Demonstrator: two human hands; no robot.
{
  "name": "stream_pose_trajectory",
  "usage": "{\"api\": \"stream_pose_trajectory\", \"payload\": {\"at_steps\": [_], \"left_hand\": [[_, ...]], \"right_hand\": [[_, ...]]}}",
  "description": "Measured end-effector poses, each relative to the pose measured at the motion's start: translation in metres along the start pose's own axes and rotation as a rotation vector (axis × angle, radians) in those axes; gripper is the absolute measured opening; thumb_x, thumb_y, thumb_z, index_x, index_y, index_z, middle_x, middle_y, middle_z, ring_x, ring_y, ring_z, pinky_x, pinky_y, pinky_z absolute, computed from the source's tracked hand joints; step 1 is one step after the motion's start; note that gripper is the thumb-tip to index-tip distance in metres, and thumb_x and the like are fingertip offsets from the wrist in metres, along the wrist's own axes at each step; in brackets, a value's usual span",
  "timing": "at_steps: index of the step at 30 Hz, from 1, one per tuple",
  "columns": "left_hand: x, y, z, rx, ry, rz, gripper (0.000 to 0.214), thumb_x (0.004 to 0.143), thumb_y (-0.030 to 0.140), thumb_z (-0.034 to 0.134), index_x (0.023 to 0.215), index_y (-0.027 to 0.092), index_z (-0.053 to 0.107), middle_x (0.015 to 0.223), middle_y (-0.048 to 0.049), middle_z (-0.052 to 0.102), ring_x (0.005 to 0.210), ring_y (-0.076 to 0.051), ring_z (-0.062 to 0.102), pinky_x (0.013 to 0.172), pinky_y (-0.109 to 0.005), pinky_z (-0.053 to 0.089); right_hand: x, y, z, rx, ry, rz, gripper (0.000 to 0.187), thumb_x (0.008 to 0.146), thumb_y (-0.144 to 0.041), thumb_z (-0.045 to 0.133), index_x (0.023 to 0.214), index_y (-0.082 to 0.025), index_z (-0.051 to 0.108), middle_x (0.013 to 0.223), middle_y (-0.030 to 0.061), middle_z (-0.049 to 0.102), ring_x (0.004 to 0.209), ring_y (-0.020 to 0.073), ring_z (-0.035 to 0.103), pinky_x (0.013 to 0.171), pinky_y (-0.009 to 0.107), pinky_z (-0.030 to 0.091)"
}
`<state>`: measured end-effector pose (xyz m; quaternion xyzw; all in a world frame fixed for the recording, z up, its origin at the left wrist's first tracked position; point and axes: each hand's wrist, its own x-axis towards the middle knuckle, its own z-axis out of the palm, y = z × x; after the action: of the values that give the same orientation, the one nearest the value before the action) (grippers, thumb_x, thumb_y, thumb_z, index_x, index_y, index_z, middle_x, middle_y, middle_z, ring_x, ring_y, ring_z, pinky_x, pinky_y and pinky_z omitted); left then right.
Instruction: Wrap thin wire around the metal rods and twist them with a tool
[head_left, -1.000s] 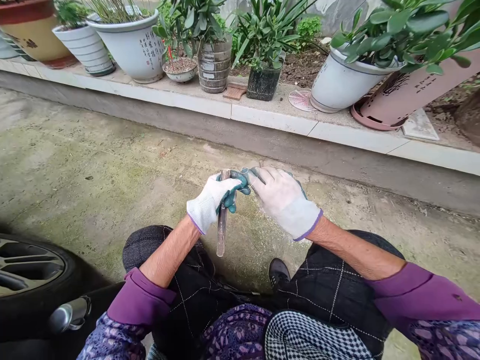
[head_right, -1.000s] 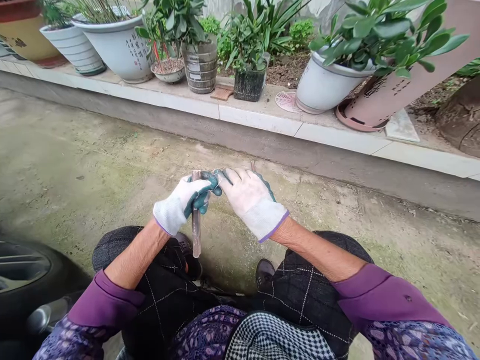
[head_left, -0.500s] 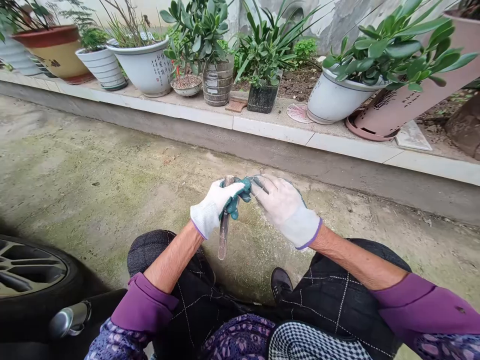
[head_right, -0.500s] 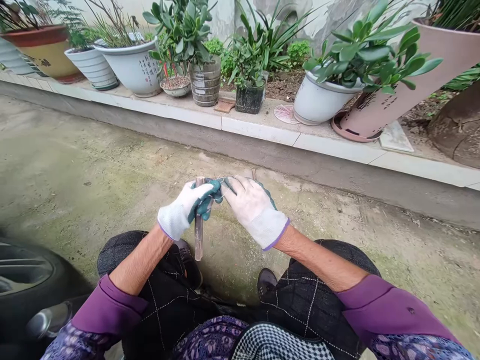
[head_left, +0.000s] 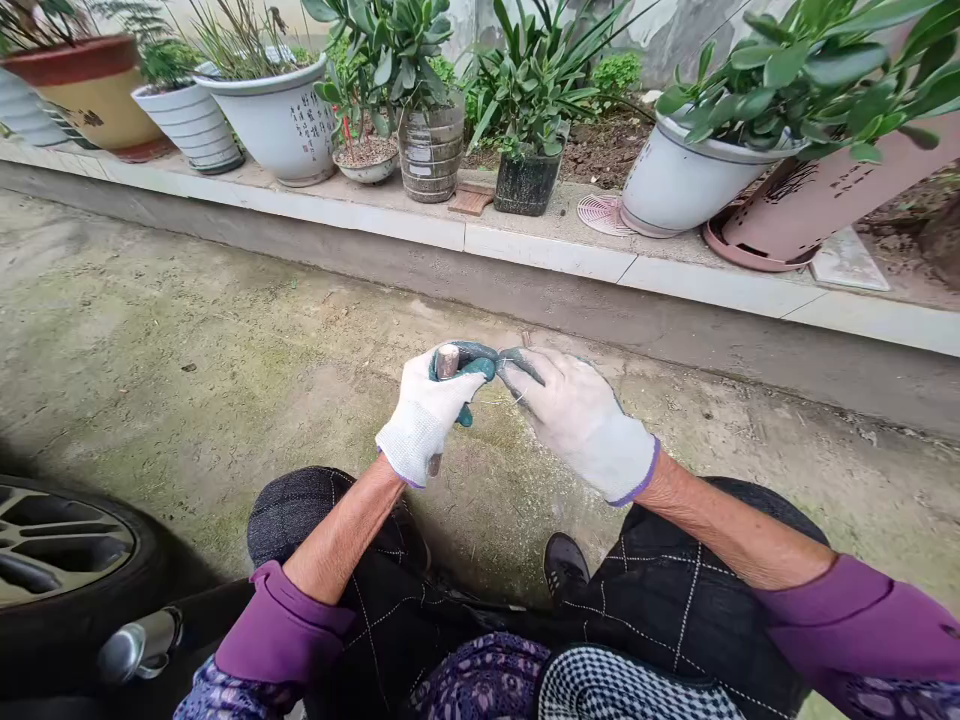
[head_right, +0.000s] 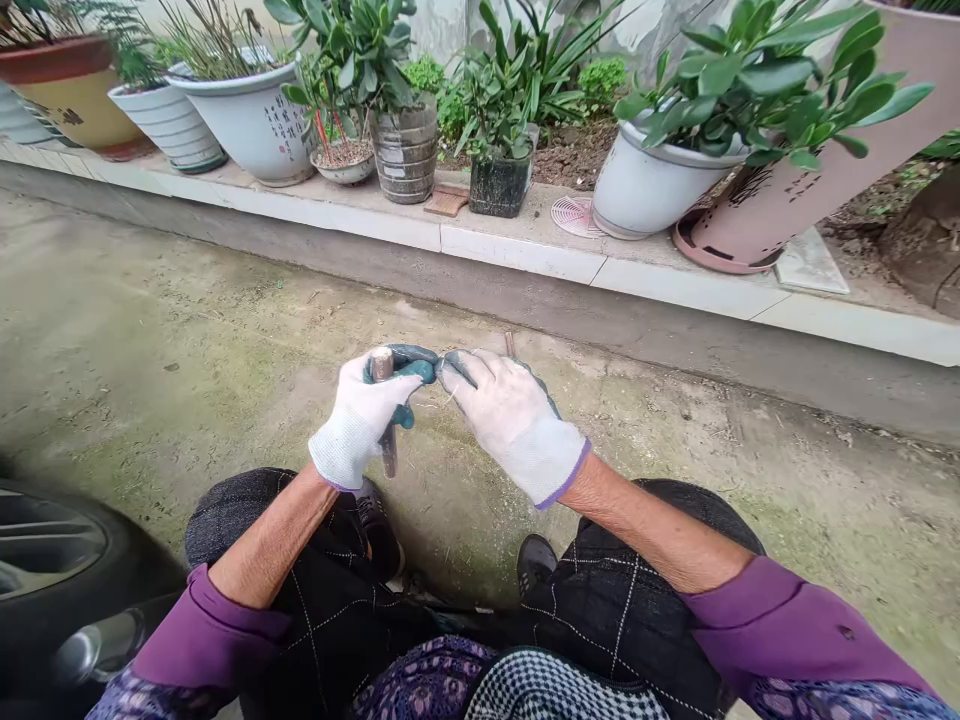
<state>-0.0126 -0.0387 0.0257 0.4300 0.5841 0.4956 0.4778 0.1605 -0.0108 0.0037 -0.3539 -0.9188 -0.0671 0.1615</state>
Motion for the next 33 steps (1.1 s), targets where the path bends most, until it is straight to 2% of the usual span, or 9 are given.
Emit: {"api": "stream_pose_trajectory", "payload": {"at_steps": [4,7,10,12,15,17,23,27,33], "left_hand": [[-0.001,0.006,-0.008,-0.012,-0.021,0.045,0.025,0.069,0.030,0.070,0.088,0.014,0.073,0.079,-0.0013,0.069,0.045,-0.005,0.046,0.039,-0.019,0.046],[-0.004,0.012,-0.013,0.040,-0.053,0.075,0.024,0.071,0.031,0.069,0.088,0.014,0.073,0.085,-0.0031,0.071,0.046,-0.005,0.048,0.039,-0.018,0.045],[-0.007,0.017,-0.017,0.107,-0.123,0.090,0.024,0.072,0.031,0.069,0.088,0.014,0.074,0.082,-0.0030,0.070,0.048,-0.006,0.049,0.040,-0.018,0.044],[-0.009,0.018,-0.017,0.155,-0.171,0.093,0.024,0.071,0.030,0.070,0.088,0.014,0.074,0.077,-0.0016,0.068,0.049,-0.006,0.049,0.040,-0.017,0.044],[-0.010,0.017,-0.014,0.210,-0.212,0.112,0.020,0.070,0.028,0.072,0.084,0.014,0.074,0.073,-0.0005,0.066,0.051,-0.006,0.048,0.043,-0.017,0.043],[-0.011,0.016,-0.012,0.231,-0.214,0.122,0.018,0.069,0.026,0.073,0.082,0.014,0.073,0.075,-0.0014,0.066,0.055,-0.007,0.050,0.045,-0.016,0.044],[-0.007,0.009,-0.011,0.187,-0.131,0.136,0.028,0.068,0.018,0.066,0.096,0.017,0.069,0.082,-0.0010,0.066,0.065,-0.010,0.058,0.047,-0.015,0.046],[-0.003,0.007,-0.010,0.130,-0.147,0.192,0.038,0.067,0.015,0.064,0.105,0.018,0.068,0.082,0.0002,0.064,0.064,-0.008,0.056,0.050,-0.015,0.048],[-0.003,0.004,-0.010,0.044,-0.234,0.034,0.027,0.070,0.029,0.070,0.092,0.013,0.071,0.064,0.0022,0.059,0.044,-0.006,0.047,0.038,-0.019,0.042]], "right_hand": [[-0.003,0.007,-0.010,0.512,0.062,0.165,0.037,0.089,-0.011,0.050,0.121,-0.018,0.068,0.119,0.0112,0.070,0.102,0.0235,0.066,0.087,0.042,0.054],[-0.004,0.014,-0.024,1.081,0.087,0.415,0.028,0.090,-0.024,0.053,0.112,-0.015,0.070,0.102,0.0087,0.073,0.073,0.0164,0.067,0.066,0.033,0.057],[-0.001,0.019,-0.033,1.357,0.171,0.609,0.034,0.086,-0.036,0.064,0.108,-0.011,0.069,0.100,0.0108,0.073,0.052,0.0094,0.056,0.047,0.027,0.048],[0.004,0.020,-0.034,1.415,0.124,0.630,0.039,0.083,-0.043,0.067,0.106,-0.011,0.070,0.093,0.0088,0.074,0.046,0.0074,0.052,0.043,0.025,0.045],[0.010,0.018,-0.029,1.427,-0.112,0.589,0.040,0.077,-0.049,0.072,0.095,-0.013,0.072,0.061,-0.0007,0.064,0.040,0.0081,0.049,0.038,0.022,0.041],[0.012,0.014,-0.024,1.412,-0.197,0.587,0.035,0.073,-0.046,0.077,0.085,-0.014,0.071,0.051,-0.0042,0.056,0.041,0.0091,0.050,0.037,0.021,0.040],[0.009,0.004,-0.026,1.508,-0.035,0.678,0.030,0.070,-0.040,0.081,0.083,-0.014,0.070,0.065,0.0005,0.065,0.049,0.0094,0.053,0.044,0.023,0.044],[0.004,0.002,-0.025,1.727,-0.033,0.648,0.028,0.071,-0.036,0.082,0.084,-0.014,0.070,0.065,-0.0006,0.063,0.056,0.0097,0.055,0.051,0.024,0.045],[-0.002,0.003,-0.020,1.758,0.026,0.624,0.026,0.074,-0.035,0.081,0.088,-0.015,0.071,0.065,-0.0017,0.063,0.056,0.0096,0.055,0.052,0.024,0.045]]}}
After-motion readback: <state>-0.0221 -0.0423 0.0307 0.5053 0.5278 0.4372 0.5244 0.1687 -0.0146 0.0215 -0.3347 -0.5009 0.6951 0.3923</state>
